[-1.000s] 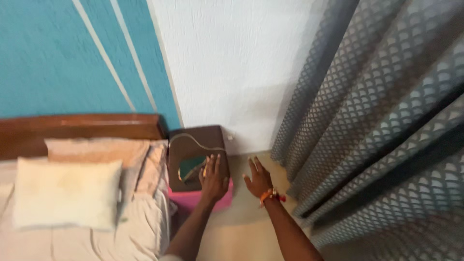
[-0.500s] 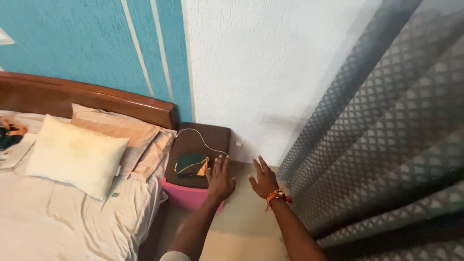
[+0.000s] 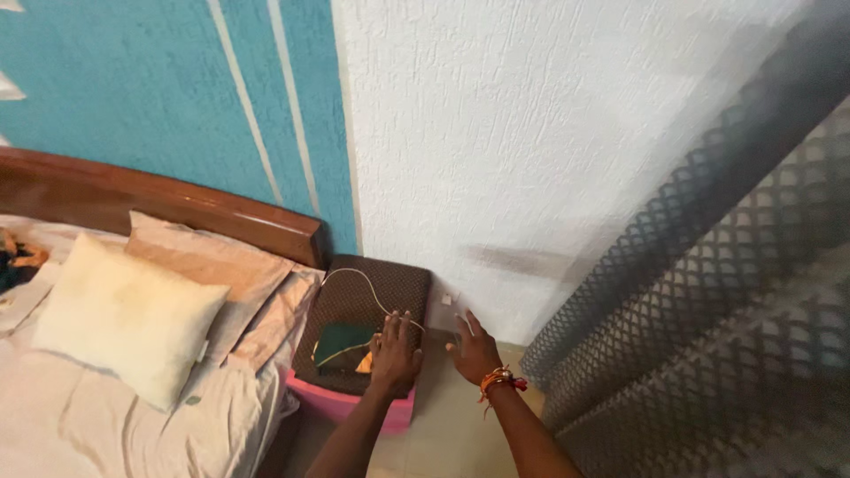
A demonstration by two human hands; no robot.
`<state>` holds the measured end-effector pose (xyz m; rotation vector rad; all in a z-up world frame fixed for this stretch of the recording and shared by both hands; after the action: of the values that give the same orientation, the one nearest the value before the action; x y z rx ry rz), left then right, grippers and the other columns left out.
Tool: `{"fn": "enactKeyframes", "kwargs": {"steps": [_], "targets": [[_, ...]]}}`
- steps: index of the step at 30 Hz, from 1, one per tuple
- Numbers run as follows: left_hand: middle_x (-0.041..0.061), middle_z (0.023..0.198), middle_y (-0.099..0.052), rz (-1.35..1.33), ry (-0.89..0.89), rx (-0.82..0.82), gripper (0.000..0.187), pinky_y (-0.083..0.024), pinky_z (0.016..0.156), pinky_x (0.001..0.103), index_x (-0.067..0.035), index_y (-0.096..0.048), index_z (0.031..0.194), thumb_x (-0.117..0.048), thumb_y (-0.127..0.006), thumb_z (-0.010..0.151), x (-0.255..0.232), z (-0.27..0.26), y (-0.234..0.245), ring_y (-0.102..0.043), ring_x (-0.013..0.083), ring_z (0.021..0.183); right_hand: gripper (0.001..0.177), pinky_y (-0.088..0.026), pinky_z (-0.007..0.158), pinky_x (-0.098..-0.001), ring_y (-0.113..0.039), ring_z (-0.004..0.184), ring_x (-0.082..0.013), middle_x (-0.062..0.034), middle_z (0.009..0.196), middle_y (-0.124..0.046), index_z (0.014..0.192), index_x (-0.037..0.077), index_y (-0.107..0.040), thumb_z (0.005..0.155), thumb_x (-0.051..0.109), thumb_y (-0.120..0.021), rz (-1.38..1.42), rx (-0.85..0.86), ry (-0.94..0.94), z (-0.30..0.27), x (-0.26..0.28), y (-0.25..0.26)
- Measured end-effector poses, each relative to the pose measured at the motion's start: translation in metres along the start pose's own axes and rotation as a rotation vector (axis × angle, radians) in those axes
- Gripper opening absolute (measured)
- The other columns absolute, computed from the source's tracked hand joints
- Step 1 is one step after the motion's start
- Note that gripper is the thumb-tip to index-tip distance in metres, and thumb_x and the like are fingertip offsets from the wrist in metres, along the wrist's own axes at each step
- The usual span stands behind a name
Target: The person folds a patterned cloth on a bed, places it on a nightstand, and retrieves a charging cable from a drawer. They then pick up a black laptop bag and place it on the bed.
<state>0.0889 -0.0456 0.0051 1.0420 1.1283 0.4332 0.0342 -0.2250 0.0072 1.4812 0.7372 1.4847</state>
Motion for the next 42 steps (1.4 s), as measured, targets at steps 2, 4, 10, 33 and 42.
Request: {"fn": "enactKeyframes", "kwargs": {"steps": [2, 4, 10, 33, 42], "targets": [[0.018, 0.166, -0.018, 0.010, -0.020, 0.013, 0.087, -0.017, 0.120, 0.060, -0.012, -0.018, 0.159, -0.031, -0.065, 0.088, -0.003, 0.017, -0.009, -0.014, 0.0338, 0.155, 0.071, -0.044, 0.108, -0.0496, -0.051, 0.131, -0.0429, -0.0202, 0.162, -0.030, 0.149, 0.006, -0.041, 0.090, 0.032, -0.069, -0.002, 0.013, -0.033, 0.014, -0.015, -0.001], [0.018, 0.166, -0.020, 0.007, -0.040, -0.023, 0.088, -0.018, 0.120, 0.059, -0.013, -0.019, 0.160, -0.033, -0.065, 0.088, -0.003, 0.031, -0.012, -0.014, 0.0345, 0.155, 0.070, -0.045, 0.108, -0.0491, -0.053, 0.130, -0.0424, -0.0201, 0.163, -0.030, 0.149, 0.005, -0.042, 0.091, 0.033, -0.068, -0.010, 0.030, -0.043, 0.029, -0.026, -0.004], [0.012, 0.168, -0.017, 0.012, 0.127, 0.097, 0.088, -0.014, 0.123, 0.057, -0.018, -0.020, 0.159, -0.032, -0.067, 0.086, 0.012, 0.068, -0.045, -0.012, 0.0303, 0.158, 0.068, -0.045, 0.107, -0.0486, -0.051, 0.132, -0.0422, -0.0179, 0.160, -0.033, 0.145, 0.006, -0.047, 0.086, 0.030, -0.072, 0.011, 0.019, -0.036, 0.067, -0.064, -0.008], [0.017, 0.165, -0.023, -0.010, 0.602, -0.141, 0.084, -0.014, 0.121, 0.057, -0.010, -0.021, 0.158, -0.024, -0.063, 0.087, 0.026, 0.063, -0.104, -0.018, 0.0323, 0.154, 0.068, -0.041, 0.109, -0.0520, -0.046, 0.135, -0.0448, -0.0246, 0.150, -0.044, 0.144, 0.006, -0.047, 0.085, 0.030, -0.072, 0.065, 0.178, 0.451, 0.165, -0.116, -0.068], [0.014, 0.158, -0.034, -0.025, 0.593, -0.196, 0.081, -0.027, 0.116, 0.061, -0.010, -0.028, 0.155, -0.028, -0.067, 0.086, 0.069, 0.059, -0.106, -0.030, 0.0335, 0.149, 0.067, -0.044, 0.109, -0.0491, -0.049, 0.133, -0.0414, -0.0218, 0.149, -0.047, 0.143, 0.007, -0.046, 0.086, 0.031, -0.072, 0.068, 0.251, 0.432, 0.173, -0.098, -0.097]]}}
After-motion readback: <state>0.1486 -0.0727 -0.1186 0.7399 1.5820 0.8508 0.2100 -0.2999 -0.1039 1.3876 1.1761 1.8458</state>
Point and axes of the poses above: each hand's wrist, its own z-axis towards the middle knuckle, its own y-axis out of the back of the hand, x = y × z, the point moved 10 cm from there along z, towards the middle knuckle
